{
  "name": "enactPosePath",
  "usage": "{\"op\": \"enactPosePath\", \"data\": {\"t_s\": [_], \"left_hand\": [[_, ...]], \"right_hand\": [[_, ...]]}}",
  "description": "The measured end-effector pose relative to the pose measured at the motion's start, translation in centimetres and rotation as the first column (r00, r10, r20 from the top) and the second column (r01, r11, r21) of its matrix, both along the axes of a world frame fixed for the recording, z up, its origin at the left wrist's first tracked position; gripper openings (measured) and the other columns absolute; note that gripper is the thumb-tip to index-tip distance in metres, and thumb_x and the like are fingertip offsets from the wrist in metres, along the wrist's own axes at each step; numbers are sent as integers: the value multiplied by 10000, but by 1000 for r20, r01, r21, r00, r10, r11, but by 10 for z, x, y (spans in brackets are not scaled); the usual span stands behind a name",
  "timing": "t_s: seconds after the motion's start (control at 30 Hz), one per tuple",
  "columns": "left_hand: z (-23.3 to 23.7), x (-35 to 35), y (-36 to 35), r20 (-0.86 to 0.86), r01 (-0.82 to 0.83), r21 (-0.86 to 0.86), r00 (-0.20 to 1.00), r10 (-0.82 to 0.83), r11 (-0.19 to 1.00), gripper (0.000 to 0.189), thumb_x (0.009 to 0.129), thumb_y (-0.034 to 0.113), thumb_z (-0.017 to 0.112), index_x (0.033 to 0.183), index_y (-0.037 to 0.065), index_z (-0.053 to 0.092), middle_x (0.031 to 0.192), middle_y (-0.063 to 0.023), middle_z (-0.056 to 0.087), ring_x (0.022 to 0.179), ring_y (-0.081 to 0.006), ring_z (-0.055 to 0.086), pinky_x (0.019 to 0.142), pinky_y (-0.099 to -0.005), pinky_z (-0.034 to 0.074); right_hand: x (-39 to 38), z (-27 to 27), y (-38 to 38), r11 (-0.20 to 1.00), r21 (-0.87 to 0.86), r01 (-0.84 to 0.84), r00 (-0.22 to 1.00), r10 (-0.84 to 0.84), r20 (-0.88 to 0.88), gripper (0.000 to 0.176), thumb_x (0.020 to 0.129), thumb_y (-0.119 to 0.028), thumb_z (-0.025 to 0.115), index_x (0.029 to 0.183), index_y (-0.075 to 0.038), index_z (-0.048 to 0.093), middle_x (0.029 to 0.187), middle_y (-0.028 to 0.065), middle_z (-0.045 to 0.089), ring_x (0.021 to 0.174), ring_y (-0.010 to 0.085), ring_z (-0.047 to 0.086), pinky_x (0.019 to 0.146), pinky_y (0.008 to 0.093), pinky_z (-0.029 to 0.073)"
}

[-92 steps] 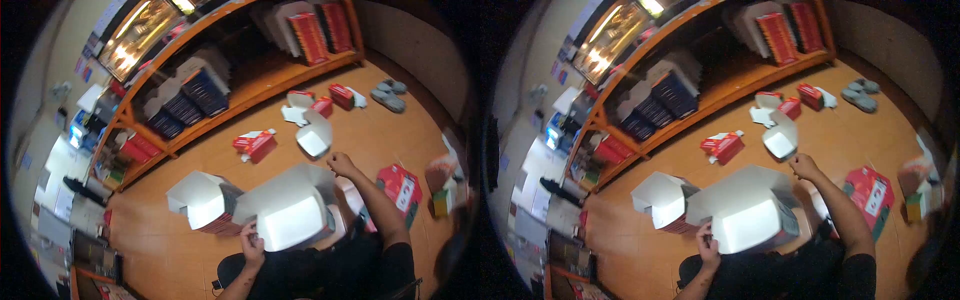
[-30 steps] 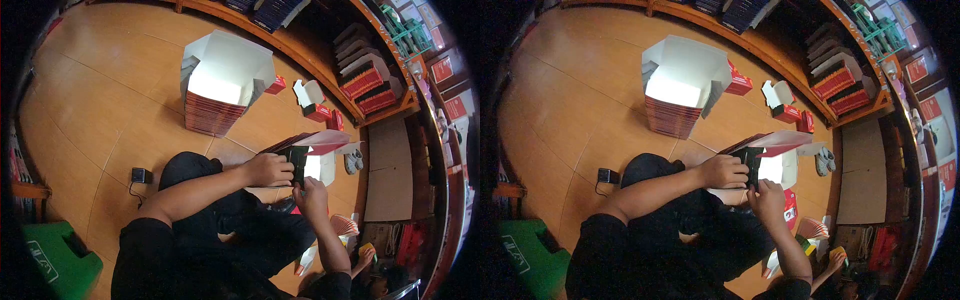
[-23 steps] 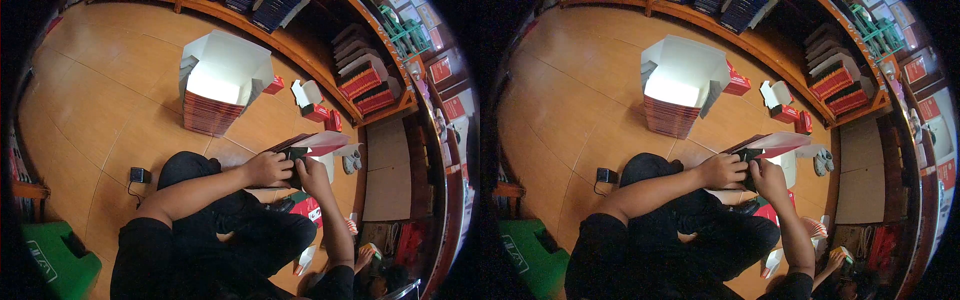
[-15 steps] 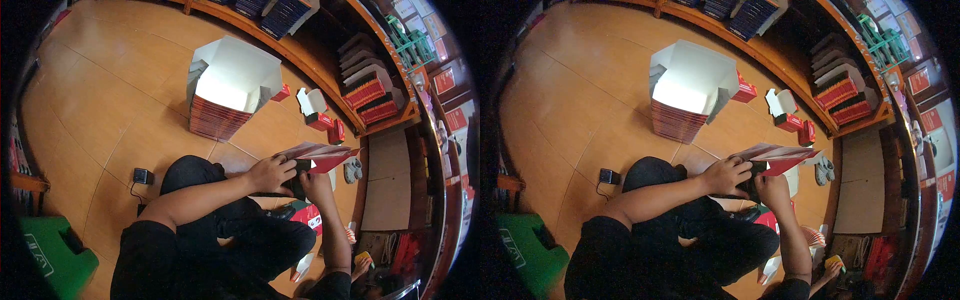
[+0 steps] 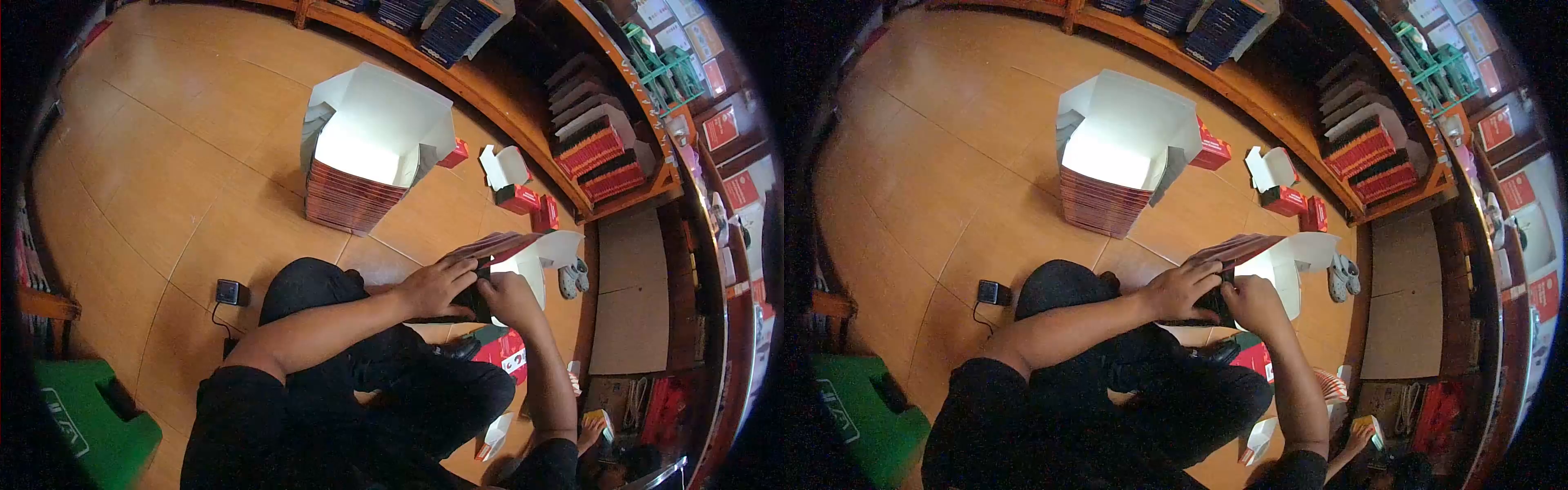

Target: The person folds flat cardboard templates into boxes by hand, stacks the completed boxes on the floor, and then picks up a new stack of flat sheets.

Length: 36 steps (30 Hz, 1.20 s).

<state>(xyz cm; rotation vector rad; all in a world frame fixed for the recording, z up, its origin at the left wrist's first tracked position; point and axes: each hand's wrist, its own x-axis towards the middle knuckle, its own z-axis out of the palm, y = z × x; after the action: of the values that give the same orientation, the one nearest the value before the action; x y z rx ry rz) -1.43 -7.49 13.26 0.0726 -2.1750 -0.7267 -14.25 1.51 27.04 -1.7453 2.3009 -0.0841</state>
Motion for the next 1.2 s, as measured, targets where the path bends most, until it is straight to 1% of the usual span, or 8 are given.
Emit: {"op": "enactPosePath", "data": {"t_s": [0.27,0.43,0.53,0.63,0.7,0.83,1.0,1.2], "left_hand": [[1,0,-3,-75,67,100,995,-59,993,729,760,410,788,1268,23,436,1363,-232,414,1309,-407,403,1062,-465,399],[-6,-1,3,-44,37,212,999,-28,977,705,807,364,761,1310,8,417,1389,-238,398,1366,-408,343,1115,-471,336],[-7,-2,5,-50,66,274,997,-55,960,641,871,313,705,1347,5,405,1401,-240,392,1385,-395,317,1146,-461,275],[2,0,8,-16,60,326,998,-58,943,632,897,319,673,1372,11,392,1405,-235,387,1360,-390,341,1136,-457,283],[6,1,8,-34,77,274,997,-71,959,600,915,317,646,1382,29,402,1406,-229,382,1337,-389,361,1120,-456,297],[1,-9,-6,-33,-63,269,997,74,961,523,927,273,627,1354,40,435,1402,-236,370,1346,-396,349,1113,-456,298],[16,3,-28,124,-201,310,978,170,929,562,933,347,622,1328,13,401,1420,-272,331,1346,-427,324,1110,-474,278],[11,3,-57,154,-306,276,950,272,911,535,918,337,642,1276,7,421,1426,-291,279,1329,-449,320,1102,-478,287]], "right_hand": [[-8,-31,2,975,140,-173,957,200,-210,412,952,-290,466,821,38,678,843,282,650,746,439,639,699,491,506],[-17,-3,25,786,-393,478,864,-340,371,346,965,-255,520,901,43,685,833,214,693,828,350,680,759,436,511],[-93,-39,68,656,-703,274,933,-358,29,329,959,-253,559,1077,40,650,1080,219,676,956,305,660,810,422,509],[-134,-80,91,597,-638,487,834,-534,138,447,974,-334,529,1249,18,557,1239,213,599,1028,302,630,825,442,515],[-120,-78,93,530,169,831,104,-446,889,531,986,-403,474,1343,-11,466,1268,187,572,1036,320,625,814,482,522],[-126,-111,81,691,82,718,149,-267,952,498,991,-455,427,1283,-61,516,1013,123,643,708,258,623,552,366,537],[-71,-83,27,623,13,782,233,-312,921,551,986,-515,382,1332,-100,488,1125,144,607,938,289,591,774,539,485],[-99,-94,-1,716,48,697,136,-198,971,650,984,-591,333,1310,-58,511,1203,172,604,991,329,624,814,508,516]]}}
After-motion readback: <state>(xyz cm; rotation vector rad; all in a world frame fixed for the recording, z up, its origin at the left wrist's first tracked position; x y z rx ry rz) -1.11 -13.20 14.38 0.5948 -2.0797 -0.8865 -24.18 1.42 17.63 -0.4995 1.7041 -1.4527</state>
